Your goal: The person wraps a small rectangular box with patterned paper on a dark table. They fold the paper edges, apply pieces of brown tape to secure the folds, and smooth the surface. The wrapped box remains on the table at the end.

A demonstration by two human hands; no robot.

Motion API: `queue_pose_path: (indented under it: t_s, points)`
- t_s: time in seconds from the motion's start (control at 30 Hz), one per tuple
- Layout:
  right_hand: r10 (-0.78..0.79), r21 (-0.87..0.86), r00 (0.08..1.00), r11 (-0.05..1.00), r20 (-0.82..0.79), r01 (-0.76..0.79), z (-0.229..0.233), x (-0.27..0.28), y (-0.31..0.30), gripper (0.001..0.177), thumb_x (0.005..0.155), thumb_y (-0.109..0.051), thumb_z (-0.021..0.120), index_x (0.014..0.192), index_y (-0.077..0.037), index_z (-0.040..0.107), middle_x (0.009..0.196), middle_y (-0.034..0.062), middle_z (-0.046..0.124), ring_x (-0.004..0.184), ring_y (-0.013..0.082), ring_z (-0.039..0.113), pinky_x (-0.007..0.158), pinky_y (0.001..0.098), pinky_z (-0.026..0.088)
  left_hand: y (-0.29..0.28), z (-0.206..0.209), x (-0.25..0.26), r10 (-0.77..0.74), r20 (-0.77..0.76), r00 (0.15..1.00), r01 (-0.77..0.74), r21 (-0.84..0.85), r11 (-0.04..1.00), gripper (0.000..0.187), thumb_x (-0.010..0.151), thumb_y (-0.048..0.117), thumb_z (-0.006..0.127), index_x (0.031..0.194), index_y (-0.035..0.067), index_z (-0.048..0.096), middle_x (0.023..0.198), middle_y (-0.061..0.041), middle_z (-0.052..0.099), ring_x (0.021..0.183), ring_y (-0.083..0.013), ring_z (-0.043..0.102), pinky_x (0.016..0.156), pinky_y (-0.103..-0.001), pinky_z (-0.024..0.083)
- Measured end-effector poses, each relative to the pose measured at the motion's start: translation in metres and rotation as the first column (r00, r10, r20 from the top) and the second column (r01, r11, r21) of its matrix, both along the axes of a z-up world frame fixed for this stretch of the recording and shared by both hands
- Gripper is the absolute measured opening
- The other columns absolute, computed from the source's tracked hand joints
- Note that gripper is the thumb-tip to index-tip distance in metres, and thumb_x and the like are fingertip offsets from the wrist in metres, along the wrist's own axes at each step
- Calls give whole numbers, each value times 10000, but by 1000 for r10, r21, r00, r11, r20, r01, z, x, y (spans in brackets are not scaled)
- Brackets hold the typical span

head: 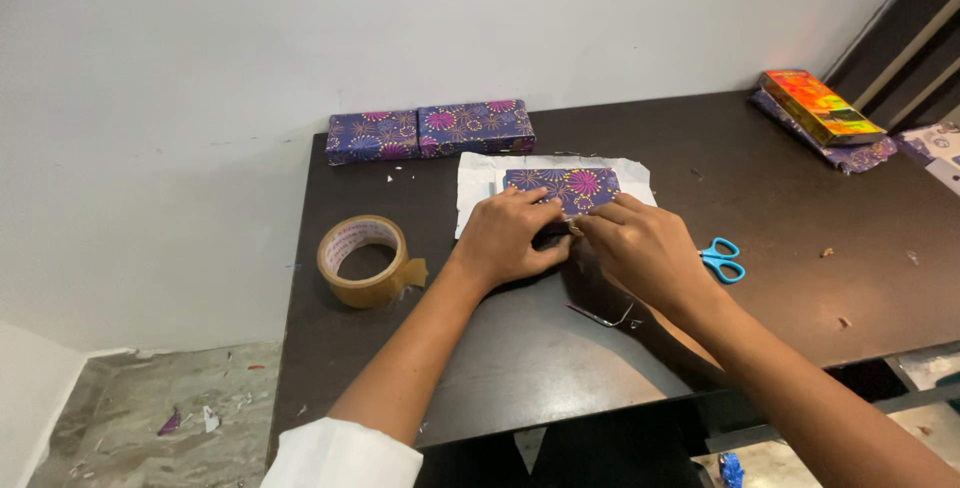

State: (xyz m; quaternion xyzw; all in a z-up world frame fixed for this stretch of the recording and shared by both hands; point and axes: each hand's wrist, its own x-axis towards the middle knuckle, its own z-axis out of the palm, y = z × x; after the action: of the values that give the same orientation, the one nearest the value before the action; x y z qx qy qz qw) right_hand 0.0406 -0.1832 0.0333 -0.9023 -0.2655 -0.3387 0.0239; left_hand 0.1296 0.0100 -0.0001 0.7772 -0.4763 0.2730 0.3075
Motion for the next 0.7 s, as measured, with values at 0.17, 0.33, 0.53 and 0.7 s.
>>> queue_pose_path:
  t_s: [0.17,0.33,0.53,0.7]
  points:
    - [5,-16,999,1000,52,-4,-1,0,3,260,709,-31,758,968,-48,784,946,43,763,862,206,700,670,352,574,-1,3,-5,3,20,1000,-2,-46,999,281,770,319,803,886,78,717,883,-123,723,766,-305,689,679,-418,562]
    - [4,-21,999,1000,36,-3,-1,3,3,283,719,-38,786,1001,-61,781,967,37,761,869,196,701,695,344,580,-5,1,-5,26,-31,999,-28,-59,998,284,795,327,818,800,76,685,796,-80,685,740,-274,680,662,-409,550]
    - [-34,-41,999,999,-42,32,4,2,0,439,563,-22,821,999,-55,776,957,39,756,864,223,692,700,361,580,-11,-2,-5,44,-10,999,-45,-82,996,304,814,322,817,765,69,655,755,-69,648,710,-255,653,650,-401,527]
    - [-22,-22,999,1000,-38,21,5,0,2,439,560,-12,820,993,-56,770,946,34,745,873,225,690,689,362,575,-9,0,-5,33,15,999,-31,-94,995,283,785,298,816,757,70,650,746,-70,638,702,-253,641,644,-395,520]
